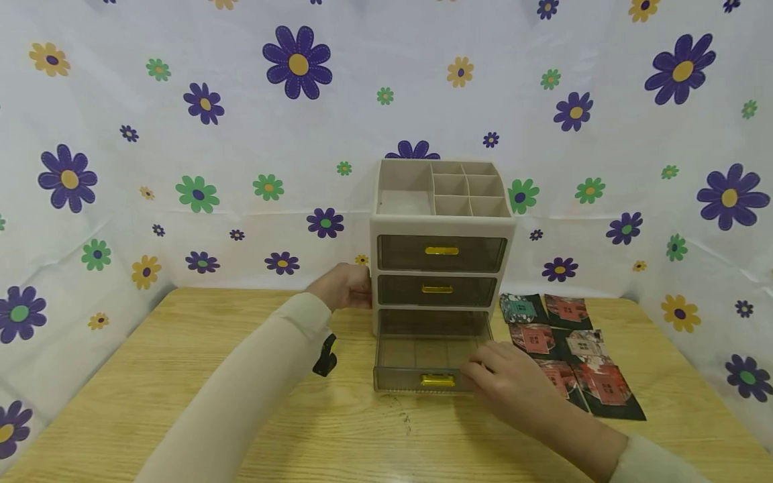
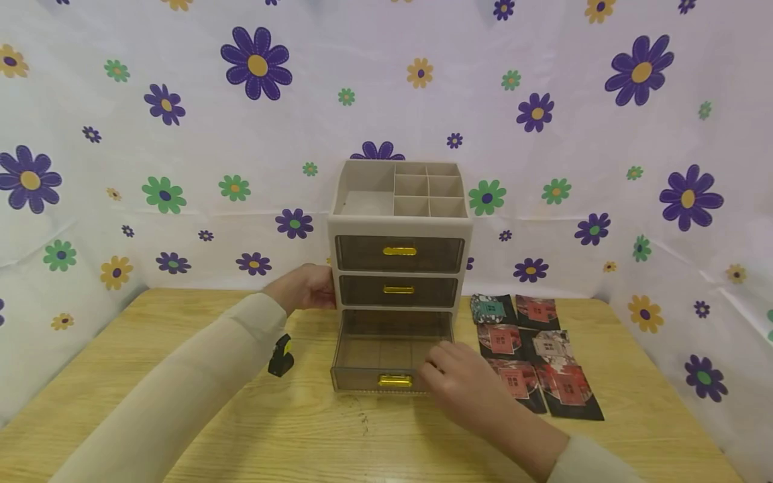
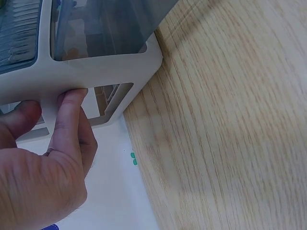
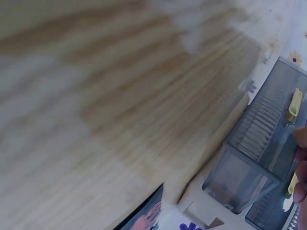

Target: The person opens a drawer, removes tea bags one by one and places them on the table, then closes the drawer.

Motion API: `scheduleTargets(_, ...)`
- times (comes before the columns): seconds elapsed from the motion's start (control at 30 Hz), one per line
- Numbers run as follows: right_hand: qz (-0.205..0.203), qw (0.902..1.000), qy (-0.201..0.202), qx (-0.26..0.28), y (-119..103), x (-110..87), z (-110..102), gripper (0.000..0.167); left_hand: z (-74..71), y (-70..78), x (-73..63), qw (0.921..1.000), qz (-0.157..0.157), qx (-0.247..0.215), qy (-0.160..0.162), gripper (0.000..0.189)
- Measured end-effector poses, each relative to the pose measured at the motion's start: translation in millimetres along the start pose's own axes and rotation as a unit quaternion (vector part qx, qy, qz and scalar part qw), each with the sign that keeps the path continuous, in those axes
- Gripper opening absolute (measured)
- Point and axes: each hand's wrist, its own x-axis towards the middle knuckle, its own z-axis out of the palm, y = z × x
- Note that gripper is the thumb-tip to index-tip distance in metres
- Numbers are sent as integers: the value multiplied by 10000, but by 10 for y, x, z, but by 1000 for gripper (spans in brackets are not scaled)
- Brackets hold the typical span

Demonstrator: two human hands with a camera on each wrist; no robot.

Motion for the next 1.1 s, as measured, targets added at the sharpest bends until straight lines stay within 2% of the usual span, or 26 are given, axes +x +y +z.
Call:
scheduleTargets(0.17, -179, 9986, -5, -491, -16, 42, 24, 29, -2, 14, 0, 10000, 10, -22, -29, 25)
scheduleTargets(0.37, -244, 9955, 59, -918, -12, 71, 54, 48, -15, 28, -25, 10000, 11, 45, -72, 18)
scheduleTargets(0.43, -239, 9946, 67, -1009, 1, 76, 63, 50, -17, 26, -31, 9999, 30, 68, -68, 17)
scheduleTargets(0.63, -115, 9942, 34, -1068, 19, 67, 94, 48, -33, 18, -6, 9999, 28, 88, -84, 17)
scheduleTargets(0.83, 211, 9916, -146, -1269, 17, 82, 115, 59, -42, 15, 15, 9996, 70, 152, -217, 18)
scheduleTargets(1.03, 376, 9906, -421, -1248, 41, 156, 154, 14, -37, 6, 24, 9975, 122, 407, -559, 18)
scheduleTargets(1.1, 425, 9902, -489, -1238, 69, 182, 164, 17, -19, 12, 23, 9970, 127, 391, -659, 19)
